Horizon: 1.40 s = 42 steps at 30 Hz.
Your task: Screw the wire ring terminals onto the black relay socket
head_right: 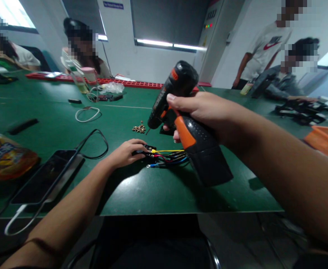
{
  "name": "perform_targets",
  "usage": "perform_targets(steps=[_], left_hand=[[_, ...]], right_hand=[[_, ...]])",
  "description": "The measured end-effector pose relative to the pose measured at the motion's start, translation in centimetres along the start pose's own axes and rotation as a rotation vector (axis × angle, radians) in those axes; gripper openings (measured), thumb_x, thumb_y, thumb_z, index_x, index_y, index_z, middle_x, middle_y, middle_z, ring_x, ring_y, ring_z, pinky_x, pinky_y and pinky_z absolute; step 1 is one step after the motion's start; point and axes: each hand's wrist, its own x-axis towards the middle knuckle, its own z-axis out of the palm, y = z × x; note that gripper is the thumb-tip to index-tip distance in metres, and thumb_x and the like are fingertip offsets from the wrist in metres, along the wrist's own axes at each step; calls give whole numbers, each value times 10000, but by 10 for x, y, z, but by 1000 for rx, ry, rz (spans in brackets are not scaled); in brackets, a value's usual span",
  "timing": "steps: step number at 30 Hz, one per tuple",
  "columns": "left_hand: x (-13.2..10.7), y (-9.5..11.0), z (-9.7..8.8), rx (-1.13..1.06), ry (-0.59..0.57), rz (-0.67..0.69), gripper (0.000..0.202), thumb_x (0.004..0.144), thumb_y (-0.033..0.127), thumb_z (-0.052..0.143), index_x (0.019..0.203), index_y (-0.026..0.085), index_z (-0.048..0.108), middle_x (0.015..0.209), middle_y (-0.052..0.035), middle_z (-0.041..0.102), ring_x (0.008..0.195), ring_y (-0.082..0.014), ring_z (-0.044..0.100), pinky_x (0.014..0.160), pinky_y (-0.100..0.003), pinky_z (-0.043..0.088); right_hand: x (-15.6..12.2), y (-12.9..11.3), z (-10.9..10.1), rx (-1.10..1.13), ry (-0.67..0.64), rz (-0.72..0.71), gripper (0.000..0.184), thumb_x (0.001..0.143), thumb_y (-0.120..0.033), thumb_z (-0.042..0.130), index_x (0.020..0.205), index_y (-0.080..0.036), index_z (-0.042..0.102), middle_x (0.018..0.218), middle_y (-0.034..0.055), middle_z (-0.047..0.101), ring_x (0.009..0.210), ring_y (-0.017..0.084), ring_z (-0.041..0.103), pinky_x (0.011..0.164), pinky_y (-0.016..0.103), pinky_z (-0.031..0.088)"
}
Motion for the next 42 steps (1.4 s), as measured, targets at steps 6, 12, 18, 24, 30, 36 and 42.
perform_targets(steps=[6, 12, 18, 24, 30, 36, 42], left_hand=[[-1, 1, 1, -14, 19, -2, 213, 929, 257, 619, 1113, 225, 721, 1241, -97, 621, 1134, -243, 612, 1011, -422, 497], [-1, 1, 0, -20, 11, -24, 217, 907, 244, 634, 1102, 231, 727, 1240, -96, 627, 1135, -254, 619, 1021, -439, 500], [-1, 2, -1, -7, -1, -39, 217, 915, 250, 628, 1107, 225, 726, 1258, -102, 622, 1158, -252, 614, 1044, -448, 493], [-2, -2, 1, -7, 17, -23, 225, 921, 259, 629, 1125, 220, 716, 1251, -100, 625, 1166, -249, 611, 1036, -445, 496], [-3, -4, 3, -6, 29, -14, 218, 926, 265, 629, 1121, 220, 717, 1250, -102, 625, 1175, -252, 608, 1034, -445, 496], [-3, -2, 2, -7, 25, -20, 215, 921, 260, 633, 1113, 219, 721, 1244, -101, 631, 1172, -256, 608, 1032, -451, 497], [-2, -2, 2, -7, 29, -32, 220, 917, 262, 632, 1114, 226, 723, 1250, -101, 629, 1164, -257, 615, 1034, -459, 499]], right_hand=[[-24, 44, -18, 312, 79, 75, 437, 1021, -494, 355, 1250, -199, 581, 1126, 65, 713, 576, 70, 626, 536, 198, 561], [-33, 116, -27, 591, 190, 40, 359, 989, -402, 334, 1074, -234, 641, 1113, 28, 666, 627, 41, 569, 596, 136, 540], [-33, 183, -43, 857, 356, -107, 117, 896, -267, 547, 944, -257, 653, 1091, 1, 683, 717, 58, 617, 737, 142, 597], [-23, 214, -63, 1303, 745, -119, 276, 917, -159, 454, 1155, -157, 593, 1072, 82, 677, 619, 49, 630, 655, 151, 610], [-12, 237, -77, 1411, 879, -88, 248, 939, -180, 454, 1108, -104, 618, 874, 32, 680, 618, 72, 660, 646, 216, 621], [-11, 239, -82, 1333, 1024, -61, 229, 976, -292, 467, 924, -138, 628, 746, -6, 668, 735, 123, 704, 694, 264, 606], [-20, 220, -81, 1114, 1113, 176, 383, 986, -451, 453, 895, -127, 635, 834, 99, 698, 757, 190, 714, 670, 362, 559]])
